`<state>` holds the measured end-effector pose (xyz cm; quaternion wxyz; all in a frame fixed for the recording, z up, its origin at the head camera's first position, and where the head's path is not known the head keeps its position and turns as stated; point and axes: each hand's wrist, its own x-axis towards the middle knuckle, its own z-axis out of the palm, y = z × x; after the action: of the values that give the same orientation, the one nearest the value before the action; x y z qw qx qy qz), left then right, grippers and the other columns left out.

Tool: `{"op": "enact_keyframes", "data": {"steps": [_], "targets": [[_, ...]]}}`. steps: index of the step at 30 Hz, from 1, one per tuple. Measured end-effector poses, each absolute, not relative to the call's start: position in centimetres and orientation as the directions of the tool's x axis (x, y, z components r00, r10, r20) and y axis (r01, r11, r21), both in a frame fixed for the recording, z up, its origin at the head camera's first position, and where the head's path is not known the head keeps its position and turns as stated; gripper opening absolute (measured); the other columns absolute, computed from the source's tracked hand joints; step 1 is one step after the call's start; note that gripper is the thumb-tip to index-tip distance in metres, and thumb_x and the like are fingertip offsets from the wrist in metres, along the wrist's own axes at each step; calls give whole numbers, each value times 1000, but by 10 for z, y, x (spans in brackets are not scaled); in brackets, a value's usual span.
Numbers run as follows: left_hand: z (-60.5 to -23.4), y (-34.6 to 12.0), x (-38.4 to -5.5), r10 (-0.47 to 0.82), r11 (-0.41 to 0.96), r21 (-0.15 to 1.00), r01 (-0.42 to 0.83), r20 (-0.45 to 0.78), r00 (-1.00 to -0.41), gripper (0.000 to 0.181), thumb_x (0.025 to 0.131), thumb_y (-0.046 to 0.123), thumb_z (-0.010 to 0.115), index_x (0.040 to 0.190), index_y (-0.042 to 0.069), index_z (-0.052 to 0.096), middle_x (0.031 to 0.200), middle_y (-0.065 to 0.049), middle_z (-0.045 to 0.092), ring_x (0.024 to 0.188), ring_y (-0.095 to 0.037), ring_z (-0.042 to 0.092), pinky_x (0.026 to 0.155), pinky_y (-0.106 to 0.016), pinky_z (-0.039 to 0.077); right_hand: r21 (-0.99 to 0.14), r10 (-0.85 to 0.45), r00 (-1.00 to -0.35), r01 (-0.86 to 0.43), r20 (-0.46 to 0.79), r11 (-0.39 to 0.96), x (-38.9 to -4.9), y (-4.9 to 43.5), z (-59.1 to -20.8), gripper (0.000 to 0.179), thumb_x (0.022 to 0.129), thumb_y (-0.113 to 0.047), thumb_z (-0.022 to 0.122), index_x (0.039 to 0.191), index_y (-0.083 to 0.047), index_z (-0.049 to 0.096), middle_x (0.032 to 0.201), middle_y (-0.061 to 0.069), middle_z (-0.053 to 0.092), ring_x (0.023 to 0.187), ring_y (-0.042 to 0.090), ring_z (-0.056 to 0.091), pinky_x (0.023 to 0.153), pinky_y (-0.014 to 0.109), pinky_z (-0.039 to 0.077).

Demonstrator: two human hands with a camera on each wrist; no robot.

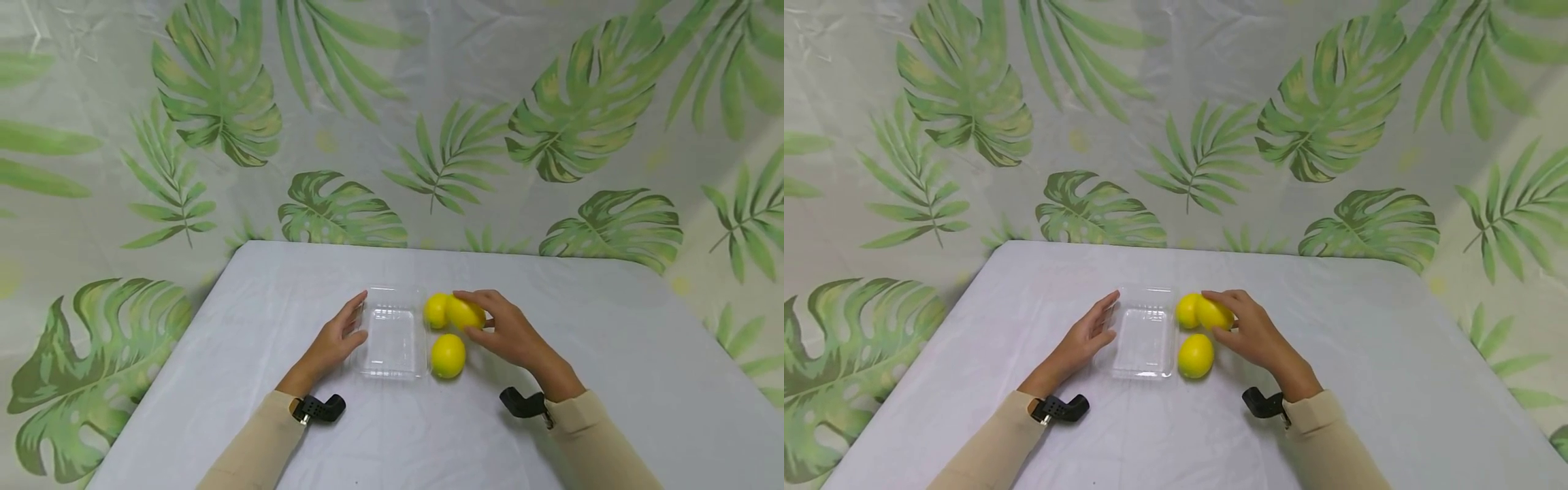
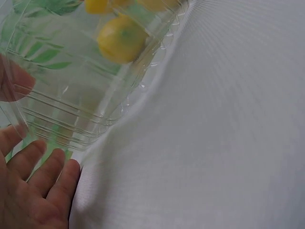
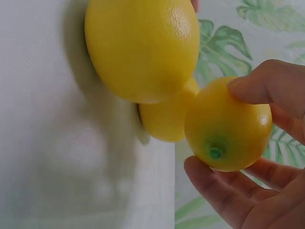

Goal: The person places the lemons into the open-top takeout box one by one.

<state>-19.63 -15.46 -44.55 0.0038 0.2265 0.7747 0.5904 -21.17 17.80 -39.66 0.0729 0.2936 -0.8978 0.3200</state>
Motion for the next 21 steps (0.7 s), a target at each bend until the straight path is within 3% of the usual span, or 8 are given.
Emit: {"op": "enact_keyframes", "data": {"steps": [5,14,21], "targets": [[-465,-156,-207,339,208,909,361,279,-899,69,93,1,54,154,8,22,157,-15,24,143,-32,26,113,-47,28,-545,-482,-820,-568,309,616,-214,170,-394,57,86,-11,71,139,-18,52,127,9,54,110,23,54,80,40,58],[-469,-157,-208,335,223,906,359,275,-901,68,93,6,55,154,13,24,158,-7,25,143,-27,28,113,-42,30,-539,-500,-809,-582,309,609,-219,160,-386,57,85,-11,72,139,-18,53,128,9,53,111,25,54,81,42,57],[-468,-156,-209,323,223,904,365,284,-903,68,94,4,55,154,13,24,157,-9,27,142,-28,30,113,-42,31,-532,-535,-783,-614,317,582,-227,147,-381,56,86,-12,72,138,-18,53,127,9,53,110,23,54,81,42,57]]}}
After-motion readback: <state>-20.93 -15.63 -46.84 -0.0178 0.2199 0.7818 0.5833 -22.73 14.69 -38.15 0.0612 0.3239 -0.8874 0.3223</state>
